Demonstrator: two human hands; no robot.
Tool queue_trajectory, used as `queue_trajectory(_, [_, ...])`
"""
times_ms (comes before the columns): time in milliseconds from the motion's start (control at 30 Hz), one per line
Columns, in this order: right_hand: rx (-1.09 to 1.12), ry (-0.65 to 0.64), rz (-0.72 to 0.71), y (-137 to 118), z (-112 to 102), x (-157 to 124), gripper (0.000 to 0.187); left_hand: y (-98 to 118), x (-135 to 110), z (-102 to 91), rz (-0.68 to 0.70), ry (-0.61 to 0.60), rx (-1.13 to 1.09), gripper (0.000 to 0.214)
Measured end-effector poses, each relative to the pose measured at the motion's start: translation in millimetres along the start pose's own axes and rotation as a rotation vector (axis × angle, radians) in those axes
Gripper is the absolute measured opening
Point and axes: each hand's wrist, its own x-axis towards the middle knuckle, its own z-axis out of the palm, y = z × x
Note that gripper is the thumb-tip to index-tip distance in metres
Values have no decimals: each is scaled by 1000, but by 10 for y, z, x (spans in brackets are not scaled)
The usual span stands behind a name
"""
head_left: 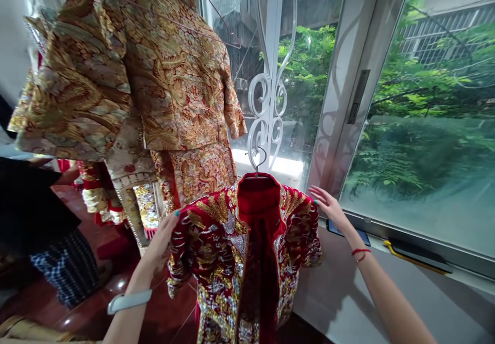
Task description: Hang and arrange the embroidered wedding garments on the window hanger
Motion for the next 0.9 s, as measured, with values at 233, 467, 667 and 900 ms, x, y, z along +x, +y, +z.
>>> queue_trajectory(233, [15, 86, 18, 7, 315, -15, 50, -192, -96, -8, -87, 59, -160, 63])
queue_trajectory(467, [-9, 224, -55, -108, 319, 241, 41, 398, -401, 107, 250, 657, 170, 39])
queue_trajectory(667, [-12, 79, 24, 67, 582, 111, 59, 84, -843, 467, 275, 735, 423, 30])
queue_trajectory(900, [17, 420, 198, 684, 587, -1131, 69, -725, -1669, 730, 172, 1032, 143, 56])
